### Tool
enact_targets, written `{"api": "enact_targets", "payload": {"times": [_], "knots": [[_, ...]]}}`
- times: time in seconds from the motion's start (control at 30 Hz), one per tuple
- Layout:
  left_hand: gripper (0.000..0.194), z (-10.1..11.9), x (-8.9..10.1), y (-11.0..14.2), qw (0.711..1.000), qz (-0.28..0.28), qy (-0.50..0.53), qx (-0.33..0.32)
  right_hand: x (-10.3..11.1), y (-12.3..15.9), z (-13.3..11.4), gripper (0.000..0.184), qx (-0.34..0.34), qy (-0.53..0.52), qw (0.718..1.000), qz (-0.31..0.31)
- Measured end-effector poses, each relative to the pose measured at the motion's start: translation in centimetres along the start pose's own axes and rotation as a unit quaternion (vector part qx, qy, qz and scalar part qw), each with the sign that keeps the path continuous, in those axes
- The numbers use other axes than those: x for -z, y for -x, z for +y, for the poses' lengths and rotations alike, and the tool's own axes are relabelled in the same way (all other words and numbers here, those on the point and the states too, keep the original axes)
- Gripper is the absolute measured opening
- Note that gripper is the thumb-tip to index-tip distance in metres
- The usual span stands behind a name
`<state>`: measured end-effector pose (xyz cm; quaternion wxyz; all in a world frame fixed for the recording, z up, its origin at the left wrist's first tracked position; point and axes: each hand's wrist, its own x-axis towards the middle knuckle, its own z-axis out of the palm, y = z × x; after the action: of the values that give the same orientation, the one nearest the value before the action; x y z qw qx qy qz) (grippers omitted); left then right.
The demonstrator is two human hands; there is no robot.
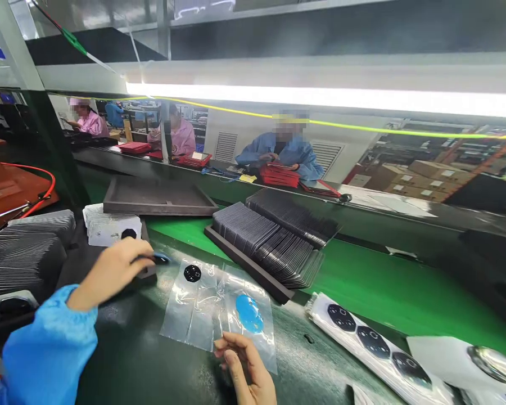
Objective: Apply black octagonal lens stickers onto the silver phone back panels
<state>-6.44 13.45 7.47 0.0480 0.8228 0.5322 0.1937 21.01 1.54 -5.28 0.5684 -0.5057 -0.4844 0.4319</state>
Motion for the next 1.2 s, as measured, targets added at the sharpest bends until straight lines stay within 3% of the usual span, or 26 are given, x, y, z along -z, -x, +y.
{"api": "enact_targets", "payload": {"times": [0.1, 0.23, 0.4, 0.57, 0.73, 0.83, 1.0, 1.2], "knots": [[0.009, -6.2, 1.5, -1.0, 0.994, 0.027, -0.082, 0.064, 0.0, -0.3, 0.4, 0.032, 0.002, 0.022, 0.999, -0.033], [0.006, -11.5, 0.5, -1.8, 0.987, 0.023, -0.140, 0.078, -0.2, -0.4, 0.6, 0.029, 0.028, 0.046, 0.996, -0.065], [0.024, -14.1, -1.7, -2.4, 0.982, 0.048, -0.176, 0.056, -0.3, -0.3, 0.7, 0.028, 0.039, 0.054, 0.995, -0.069], [0.040, -14.9, -2.5, -2.7, 0.976, 0.068, -0.204, 0.047, -0.4, -0.3, 0.6, 0.031, 0.030, 0.051, 0.995, -0.086], [0.041, -14.2, -2.9, -2.6, 0.971, 0.090, -0.218, 0.041, -0.6, -0.4, 0.6, 0.036, 0.029, 0.053, 0.993, -0.099], [0.042, -12.7, -3.0, -2.4, 0.971, 0.104, -0.214, 0.020, -0.7, -0.5, 0.6, 0.037, 0.020, 0.051, 0.994, -0.096], [0.035, -7.1, -4.4, -2.1, 0.978, 0.092, -0.174, -0.071, -0.7, -0.5, 0.7, 0.036, 0.025, 0.056, 0.993, -0.099], [0.031, -0.4, -9.1, -1.2, 0.976, 0.016, -0.115, -0.186, -0.9, -0.1, 0.7, 0.030, 0.051, 0.095, 0.986, -0.127]]}}
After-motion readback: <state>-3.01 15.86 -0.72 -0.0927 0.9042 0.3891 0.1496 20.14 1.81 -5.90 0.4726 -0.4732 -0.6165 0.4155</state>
